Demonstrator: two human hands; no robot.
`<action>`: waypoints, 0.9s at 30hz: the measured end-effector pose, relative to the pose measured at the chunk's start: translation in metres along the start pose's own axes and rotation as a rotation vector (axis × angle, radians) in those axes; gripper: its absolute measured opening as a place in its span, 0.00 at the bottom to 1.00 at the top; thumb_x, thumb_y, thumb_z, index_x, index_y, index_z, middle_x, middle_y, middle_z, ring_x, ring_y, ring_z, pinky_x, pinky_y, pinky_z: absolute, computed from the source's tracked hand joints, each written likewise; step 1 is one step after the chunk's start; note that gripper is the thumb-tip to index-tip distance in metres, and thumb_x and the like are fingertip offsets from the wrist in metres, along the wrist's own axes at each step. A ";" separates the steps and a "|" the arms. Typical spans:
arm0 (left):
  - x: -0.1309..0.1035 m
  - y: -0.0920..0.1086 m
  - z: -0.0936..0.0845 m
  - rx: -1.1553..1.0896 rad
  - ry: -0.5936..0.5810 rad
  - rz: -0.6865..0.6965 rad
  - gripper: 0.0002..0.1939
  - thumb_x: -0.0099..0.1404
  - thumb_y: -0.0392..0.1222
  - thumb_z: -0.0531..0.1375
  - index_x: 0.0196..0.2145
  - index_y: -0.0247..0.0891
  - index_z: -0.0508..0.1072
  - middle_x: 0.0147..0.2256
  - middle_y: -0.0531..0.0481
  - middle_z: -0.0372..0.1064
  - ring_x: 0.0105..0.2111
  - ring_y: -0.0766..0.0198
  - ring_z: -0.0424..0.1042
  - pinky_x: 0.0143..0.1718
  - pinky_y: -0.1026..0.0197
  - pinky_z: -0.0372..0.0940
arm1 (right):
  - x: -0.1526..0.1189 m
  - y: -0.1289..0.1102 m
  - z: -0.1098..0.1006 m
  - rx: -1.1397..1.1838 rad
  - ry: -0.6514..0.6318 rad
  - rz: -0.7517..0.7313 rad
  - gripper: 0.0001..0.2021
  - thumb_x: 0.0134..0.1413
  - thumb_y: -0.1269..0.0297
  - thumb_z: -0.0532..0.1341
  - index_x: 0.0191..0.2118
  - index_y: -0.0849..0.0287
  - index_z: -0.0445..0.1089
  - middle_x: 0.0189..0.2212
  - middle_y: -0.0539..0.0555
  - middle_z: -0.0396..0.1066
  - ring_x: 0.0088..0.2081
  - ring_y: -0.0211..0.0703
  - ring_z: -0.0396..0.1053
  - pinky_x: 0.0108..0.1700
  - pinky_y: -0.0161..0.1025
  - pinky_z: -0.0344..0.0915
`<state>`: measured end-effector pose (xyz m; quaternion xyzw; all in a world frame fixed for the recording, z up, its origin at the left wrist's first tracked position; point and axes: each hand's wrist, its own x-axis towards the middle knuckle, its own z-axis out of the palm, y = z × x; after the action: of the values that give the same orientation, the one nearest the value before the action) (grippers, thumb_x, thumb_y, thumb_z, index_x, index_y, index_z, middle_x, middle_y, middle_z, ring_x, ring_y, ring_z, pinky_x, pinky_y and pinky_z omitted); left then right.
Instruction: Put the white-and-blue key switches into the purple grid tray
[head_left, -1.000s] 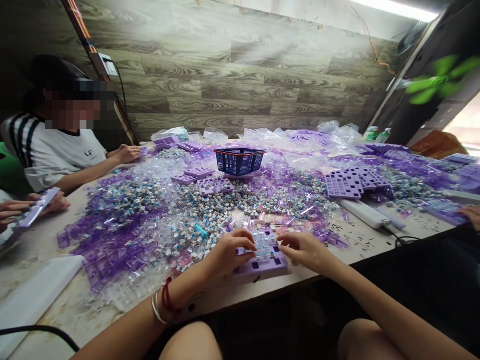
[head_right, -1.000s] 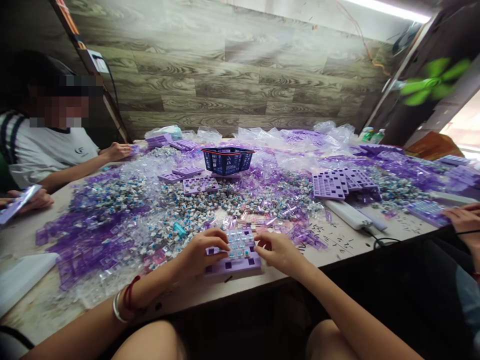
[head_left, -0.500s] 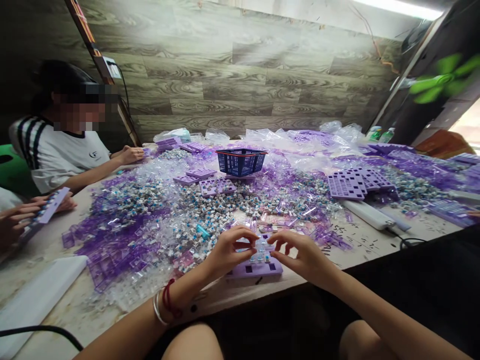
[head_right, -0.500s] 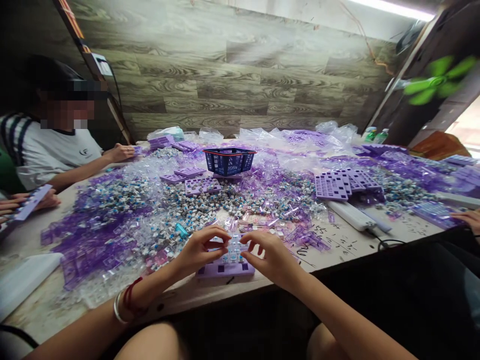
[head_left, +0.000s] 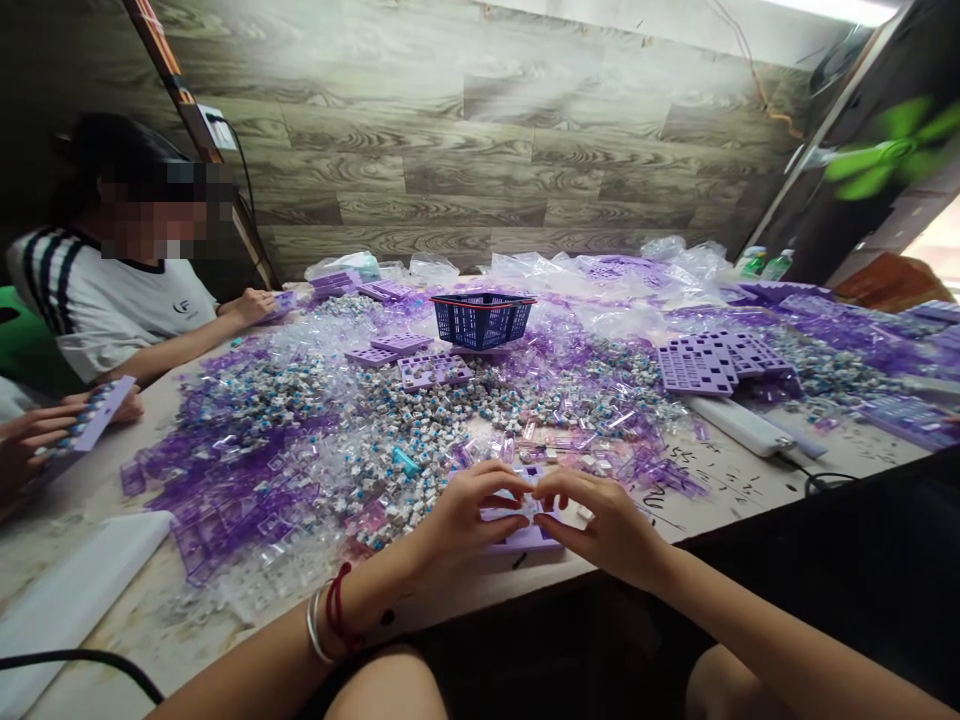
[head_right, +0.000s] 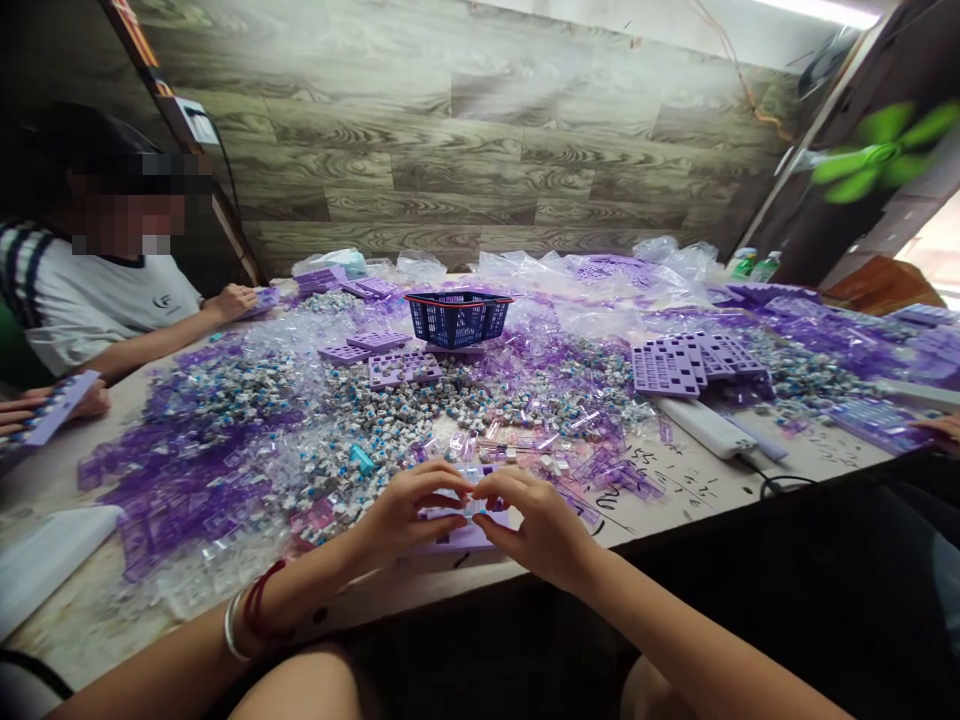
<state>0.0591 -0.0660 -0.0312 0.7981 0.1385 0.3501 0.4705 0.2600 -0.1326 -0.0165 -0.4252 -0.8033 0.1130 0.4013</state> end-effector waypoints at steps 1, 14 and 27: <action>-0.001 -0.002 0.000 0.112 -0.010 0.067 0.13 0.64 0.41 0.62 0.45 0.35 0.72 0.42 0.43 0.65 0.41 0.63 0.69 0.43 0.61 0.70 | -0.001 0.002 -0.001 -0.015 -0.016 0.010 0.07 0.52 0.74 0.61 0.37 0.57 0.68 0.30 0.50 0.70 0.30 0.37 0.67 0.34 0.33 0.64; -0.002 -0.007 0.000 0.500 -0.177 0.273 0.10 0.69 0.35 0.53 0.47 0.34 0.69 0.44 0.44 0.67 0.44 0.60 0.65 0.48 0.58 0.63 | -0.005 0.015 -0.001 -0.120 -0.120 0.072 0.05 0.50 0.73 0.61 0.34 0.57 0.68 0.27 0.49 0.68 0.29 0.37 0.67 0.32 0.33 0.62; 0.004 -0.006 0.001 0.690 -0.230 0.463 0.13 0.71 0.32 0.48 0.50 0.31 0.66 0.43 0.44 0.69 0.41 0.60 0.65 0.45 0.59 0.65 | 0.001 0.016 -0.003 -0.013 -0.164 0.039 0.05 0.54 0.72 0.61 0.29 0.59 0.72 0.32 0.55 0.75 0.35 0.42 0.72 0.38 0.37 0.68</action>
<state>0.0636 -0.0615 -0.0352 0.9525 0.0113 0.2885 0.0972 0.2711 -0.1227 -0.0227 -0.4325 -0.8259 0.1502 0.3290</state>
